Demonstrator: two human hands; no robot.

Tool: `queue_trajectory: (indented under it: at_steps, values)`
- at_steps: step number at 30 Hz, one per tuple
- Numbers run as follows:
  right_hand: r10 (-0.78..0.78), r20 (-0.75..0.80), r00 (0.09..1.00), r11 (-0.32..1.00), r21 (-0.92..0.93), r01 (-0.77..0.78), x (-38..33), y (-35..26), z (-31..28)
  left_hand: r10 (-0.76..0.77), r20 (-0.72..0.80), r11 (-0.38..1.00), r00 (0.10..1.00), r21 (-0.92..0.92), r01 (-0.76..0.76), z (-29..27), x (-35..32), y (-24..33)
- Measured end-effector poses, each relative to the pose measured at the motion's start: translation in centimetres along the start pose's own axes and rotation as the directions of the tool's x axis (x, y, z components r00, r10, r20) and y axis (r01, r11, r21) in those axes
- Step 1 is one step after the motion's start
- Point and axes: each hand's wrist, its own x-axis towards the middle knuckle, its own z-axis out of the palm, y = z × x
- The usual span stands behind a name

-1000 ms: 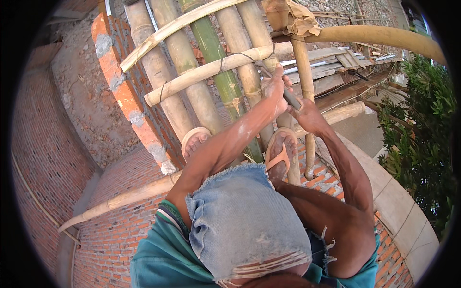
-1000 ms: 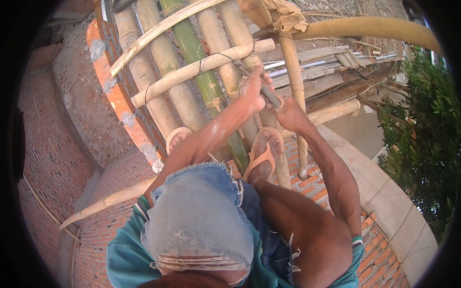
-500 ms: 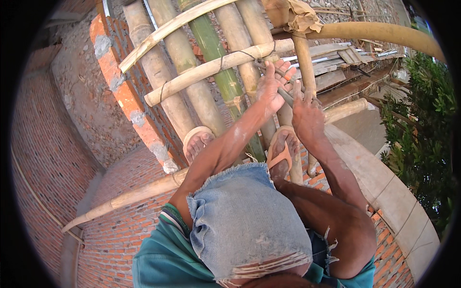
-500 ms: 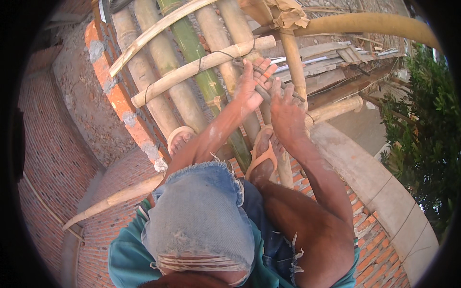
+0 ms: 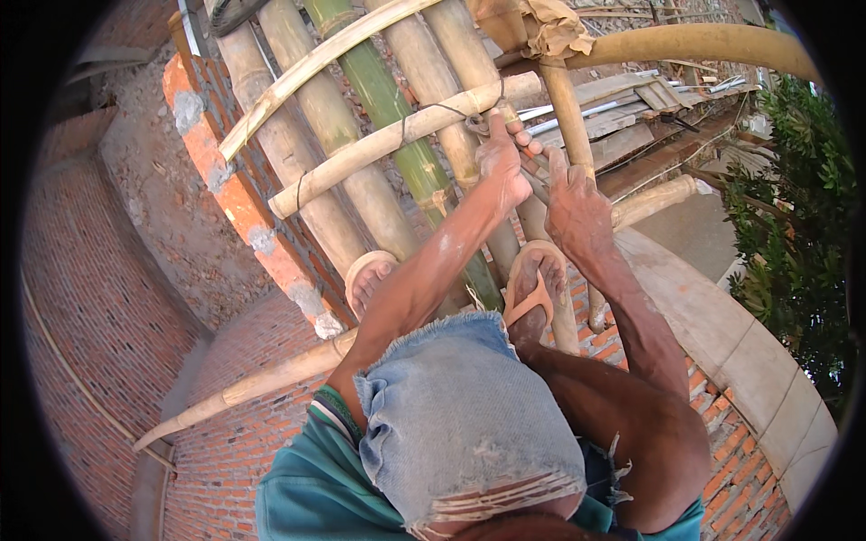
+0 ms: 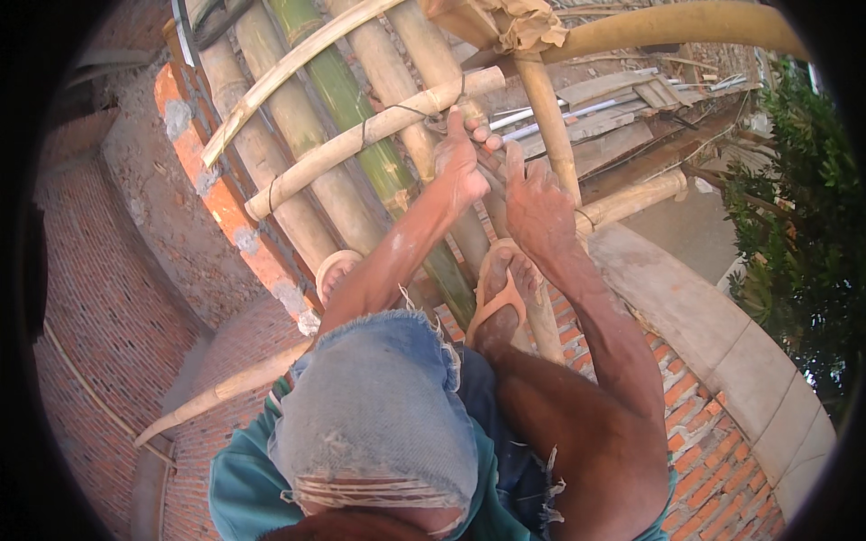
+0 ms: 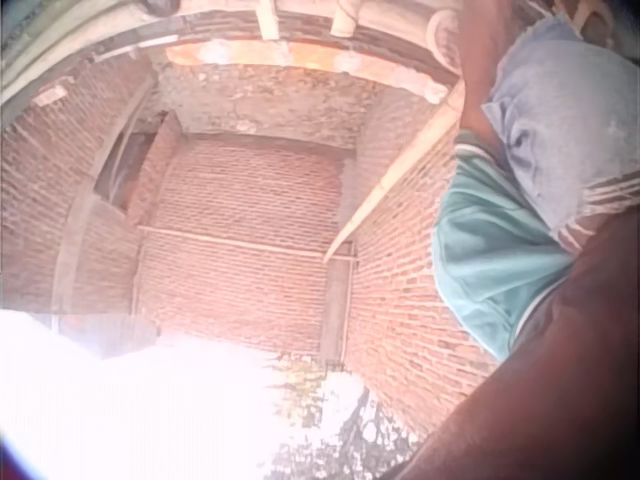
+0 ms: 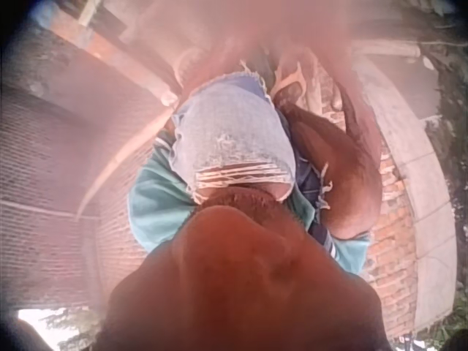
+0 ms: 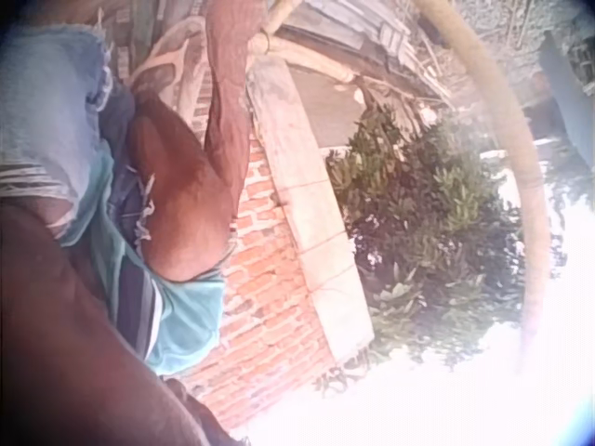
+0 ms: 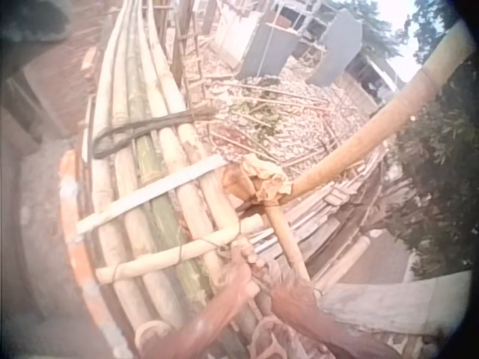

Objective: The person is assembling a bamboo scaffolding structure by tying bamboo poles together using wire and a hammer. They secure the poles by wrapping wire around them and hammering the wire to tighten the connections.

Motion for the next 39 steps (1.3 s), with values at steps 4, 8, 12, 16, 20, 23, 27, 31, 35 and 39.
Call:
queue_trajectory:
  at_steps: [4,8,12,16,20,23,27,31,35,39]
  values:
    - [-0.124,-0.003,0.992,0.987,0.100,0.124,1.7,4.0,1.9,0.016,-0.018,0.997,1.000,-0.076,-0.017,1.5,0.8,-1.0]
    - [-0.178,0.048,0.983,0.975,0.147,0.169,2.7,5.8,3.5,0.064,-0.009,0.987,0.998,-0.149,-0.065,1.9,1.7,-1.6]
    - [-0.206,0.103,0.973,0.952,0.253,0.175,3.5,6.8,3.5,0.048,-0.026,0.987,0.998,-0.149,-0.052,2.1,2.2,-1.5]
    - [-0.284,0.216,0.934,0.867,0.474,0.154,4.3,7.5,1.9,0.046,0.120,0.996,0.992,0.074,-0.055,0.4,1.0,-1.2]
    - [-0.337,0.560,0.757,0.617,0.739,-0.272,3.9,6.5,0.7,0.010,0.364,0.999,0.931,0.033,-0.023,-2.5,-0.4,-0.8]
    - [-0.452,0.768,0.454,-0.004,0.507,-0.862,2.8,5.0,1.1,-0.040,0.430,0.997,0.902,-0.036,0.061,-3.5,-0.2,-0.3]
    - [-0.566,0.673,0.477,-0.219,0.434,-0.874,1.7,3.7,1.3,-0.077,0.461,0.994,0.884,-0.031,0.103,-3.5,0.3,0.1]
    - [-0.096,0.520,0.849,0.777,0.572,-0.262,1.0,3.0,-0.8,-0.022,0.323,0.998,0.946,-0.044,0.038,-2.3,0.2,-0.6]
    - [-0.064,-0.247,0.967,0.994,0.075,0.085,-1.2,0.1,-1.2,0.024,0.179,0.999,0.983,-0.049,-0.015,-0.3,0.4,-1.4]
    - [0.078,0.074,0.994,0.989,0.121,-0.087,-0.6,0.7,1.9,0.031,0.034,0.999,0.999,0.037,-0.032,0.5,0.3,-1.3]
